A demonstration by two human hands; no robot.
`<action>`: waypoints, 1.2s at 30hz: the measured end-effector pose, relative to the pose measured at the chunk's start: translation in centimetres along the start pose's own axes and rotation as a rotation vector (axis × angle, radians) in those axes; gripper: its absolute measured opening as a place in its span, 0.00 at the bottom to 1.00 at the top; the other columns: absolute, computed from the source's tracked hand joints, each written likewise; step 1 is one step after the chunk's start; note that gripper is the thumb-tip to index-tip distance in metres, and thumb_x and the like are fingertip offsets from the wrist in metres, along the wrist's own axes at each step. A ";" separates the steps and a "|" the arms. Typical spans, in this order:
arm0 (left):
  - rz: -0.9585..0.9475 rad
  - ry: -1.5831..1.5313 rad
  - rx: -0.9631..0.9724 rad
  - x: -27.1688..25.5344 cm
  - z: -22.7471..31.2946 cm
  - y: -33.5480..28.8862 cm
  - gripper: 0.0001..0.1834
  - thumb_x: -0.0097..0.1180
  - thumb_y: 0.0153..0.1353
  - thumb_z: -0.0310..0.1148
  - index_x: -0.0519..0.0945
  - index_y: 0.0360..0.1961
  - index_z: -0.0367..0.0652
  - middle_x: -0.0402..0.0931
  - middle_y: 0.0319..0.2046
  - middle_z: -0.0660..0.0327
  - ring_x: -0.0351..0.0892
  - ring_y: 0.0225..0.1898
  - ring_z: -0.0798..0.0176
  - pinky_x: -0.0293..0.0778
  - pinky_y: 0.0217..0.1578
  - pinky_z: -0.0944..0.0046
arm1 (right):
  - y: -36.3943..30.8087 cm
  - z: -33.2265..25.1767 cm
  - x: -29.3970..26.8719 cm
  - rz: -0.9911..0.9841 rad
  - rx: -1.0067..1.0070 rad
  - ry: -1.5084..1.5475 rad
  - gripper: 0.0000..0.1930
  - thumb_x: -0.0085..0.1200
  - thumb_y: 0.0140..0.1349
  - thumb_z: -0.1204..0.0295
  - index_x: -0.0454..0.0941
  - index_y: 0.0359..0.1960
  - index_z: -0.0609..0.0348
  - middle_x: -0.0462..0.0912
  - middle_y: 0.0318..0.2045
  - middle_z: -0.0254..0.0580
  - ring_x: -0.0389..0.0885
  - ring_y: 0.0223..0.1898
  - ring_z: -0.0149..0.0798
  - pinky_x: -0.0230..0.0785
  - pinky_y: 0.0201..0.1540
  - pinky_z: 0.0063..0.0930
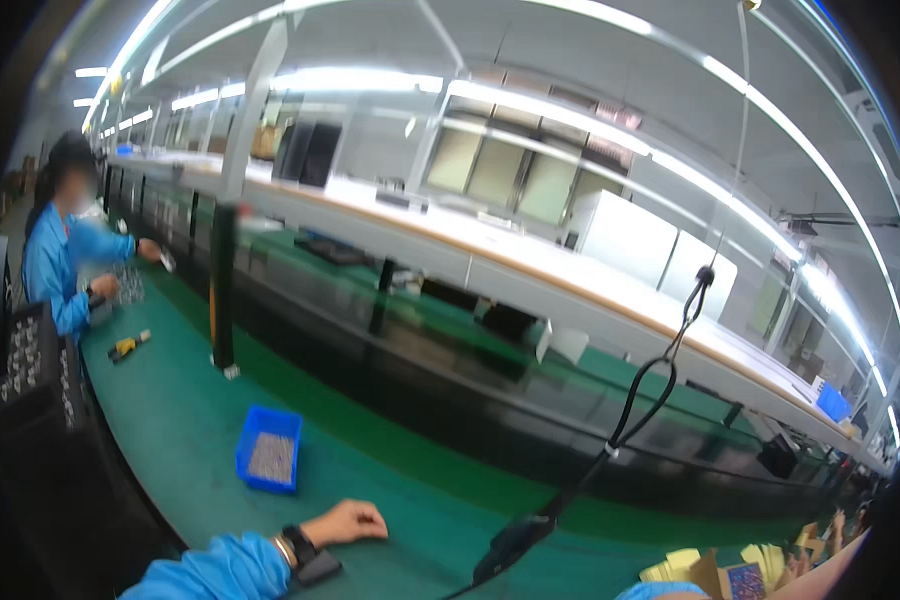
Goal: The recorder uses an electric screwdriver to attach screws to a white plastic electronic device shell containing a circuit board on a factory assembly line.
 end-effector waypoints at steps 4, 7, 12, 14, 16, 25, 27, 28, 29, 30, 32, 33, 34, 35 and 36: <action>-0.023 0.122 0.104 -0.3 1.7 1.6 0.06 0.58 0.50 0.31 0.78 0.27 0.40 0.76 0.25 0.64 0.74 0.28 0.72 0.70 0.31 0.72 | 0.3 0.2 2.0 0.011 0.039 0.054 0.23 0.49 0.57 0.63 0.61 0.50 0.62 0.67 0.44 0.56 0.68 0.42 0.47 0.64 0.43 0.39; 0.025 0.109 0.061 -0.5 1.6 0.4 0.06 0.58 0.50 0.30 0.78 0.26 0.38 0.75 0.24 0.64 0.72 0.27 0.74 0.69 0.30 0.74 | -0.2 0.6 3.5 0.036 0.065 0.133 0.23 0.49 0.57 0.63 0.61 0.50 0.62 0.67 0.44 0.56 0.68 0.42 0.47 0.64 0.43 0.39; -0.013 0.113 0.063 0.5 1.2 1.4 0.05 0.59 0.49 0.29 0.77 0.26 0.39 0.75 0.25 0.65 0.72 0.28 0.74 0.69 0.31 0.74 | 1.4 0.5 5.8 -0.222 -0.135 0.565 0.15 0.52 0.53 0.63 0.69 0.36 0.62 0.74 0.33 0.49 0.73 0.34 0.40 0.69 0.35 0.32; -0.059 0.088 0.070 0.9 2.0 2.0 0.05 0.59 0.49 0.29 0.78 0.26 0.39 0.75 0.25 0.65 0.72 0.28 0.74 0.69 0.30 0.73 | 1.1 -1.7 9.0 0.190 -0.203 0.766 0.10 0.54 0.51 0.67 0.69 0.25 0.62 0.74 0.24 0.44 0.72 0.25 0.37 0.70 0.30 0.27; -0.022 0.193 0.060 0.3 1.4 1.3 0.05 0.59 0.49 0.29 0.78 0.26 0.39 0.75 0.25 0.64 0.72 0.28 0.74 0.69 0.30 0.73 | 2.4 -7.7 11.3 0.738 0.896 0.938 0.08 0.54 0.49 0.72 0.69 0.21 0.62 0.73 0.22 0.43 0.70 0.20 0.35 0.69 0.27 0.25; -0.015 0.114 0.086 0.1 0.5 0.8 0.05 0.59 0.50 0.30 0.78 0.26 0.40 0.74 0.25 0.66 0.71 0.28 0.74 0.69 0.30 0.72 | 0.3 -8.9 13.8 0.555 0.700 1.227 0.08 0.53 0.50 0.72 0.69 0.21 0.62 0.74 0.22 0.43 0.70 0.20 0.35 0.68 0.26 0.25; -0.017 0.095 0.082 0.2 0.5 0.9 0.05 0.59 0.49 0.30 0.78 0.26 0.40 0.74 0.25 0.66 0.71 0.28 0.74 0.69 0.30 0.72 | 0.1 -9.1 14.0 0.516 0.650 1.281 0.08 0.52 0.51 0.72 0.69 0.21 0.62 0.74 0.22 0.43 0.70 0.20 0.35 0.68 0.26 0.25; -0.023 0.075 0.082 0.2 0.4 1.0 0.05 0.59 0.49 0.30 0.78 0.26 0.40 0.75 0.25 0.66 0.71 0.28 0.74 0.69 0.30 0.72 | -0.1 -9.0 14.2 0.496 0.625 1.309 0.08 0.52 0.51 0.72 0.69 0.21 0.62 0.74 0.22 0.43 0.70 0.20 0.36 0.68 0.26 0.25; -0.038 0.080 0.051 0.2 0.9 0.9 0.05 0.58 0.50 0.28 0.77 0.27 0.39 0.74 0.26 0.67 0.71 0.29 0.75 0.68 0.32 0.73 | -0.3 -8.9 14.3 0.479 0.601 1.335 0.08 0.52 0.51 0.72 0.69 0.21 0.62 0.74 0.22 0.43 0.70 0.20 0.36 0.68 0.26 0.25; -0.037 0.081 0.043 0.0 1.2 1.0 0.05 0.58 0.50 0.28 0.77 0.27 0.39 0.74 0.26 0.67 0.71 0.29 0.75 0.68 0.32 0.73 | -0.6 -8.8 14.3 0.464 0.576 1.358 0.08 0.52 0.51 0.72 0.69 0.21 0.62 0.74 0.22 0.43 0.70 0.20 0.36 0.67 0.26 0.26; -0.040 0.185 0.083 0.0 1.3 1.0 0.04 0.58 0.50 0.28 0.77 0.27 0.39 0.74 0.26 0.67 0.71 0.29 0.75 0.68 0.32 0.73 | -1.1 -8.6 14.5 0.441 0.533 1.391 0.08 0.52 0.52 0.72 0.69 0.21 0.62 0.74 0.22 0.43 0.70 0.20 0.36 0.67 0.26 0.26; -0.040 0.035 0.048 -0.2 0.5 1.1 0.04 0.58 0.50 0.28 0.77 0.27 0.39 0.74 0.25 0.67 0.71 0.29 0.75 0.68 0.32 0.73 | -1.5 -8.5 14.5 0.432 0.511 1.403 0.08 0.52 0.52 0.72 0.69 0.20 0.62 0.74 0.22 0.43 0.70 0.20 0.36 0.67 0.26 0.26; -0.057 0.036 0.048 0.0 0.4 1.2 0.04 0.58 0.50 0.28 0.77 0.27 0.39 0.74 0.25 0.67 0.71 0.29 0.75 0.68 0.32 0.73 | -1.8 -8.3 14.4 0.421 0.488 1.405 0.08 0.52 0.52 0.72 0.69 0.20 0.62 0.74 0.22 0.43 0.70 0.20 0.36 0.67 0.26 0.26; -0.036 0.034 0.041 -0.2 0.3 1.3 0.04 0.58 0.50 0.28 0.77 0.26 0.39 0.74 0.25 0.66 0.71 0.29 0.74 0.69 0.31 0.73 | -2.2 -8.1 14.2 0.409 0.464 1.406 0.08 0.51 0.52 0.72 0.69 0.20 0.62 0.74 0.22 0.43 0.70 0.20 0.36 0.67 0.26 0.26; -0.015 0.032 0.034 -0.3 0.2 1.3 0.05 0.59 0.49 0.28 0.77 0.25 0.38 0.74 0.25 0.65 0.72 0.28 0.73 0.69 0.31 0.72 | -2.6 -7.9 14.1 0.396 0.439 1.407 0.08 0.51 0.52 0.72 0.69 0.20 0.62 0.74 0.22 0.43 0.70 0.20 0.36 0.67 0.26 0.26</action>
Point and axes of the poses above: each hand's wrist, its own y-axis towards the middle knuckle, its own x-axis out of the palm, z = x × y, the point moved 2 cm from there along y, towards the middle knuckle
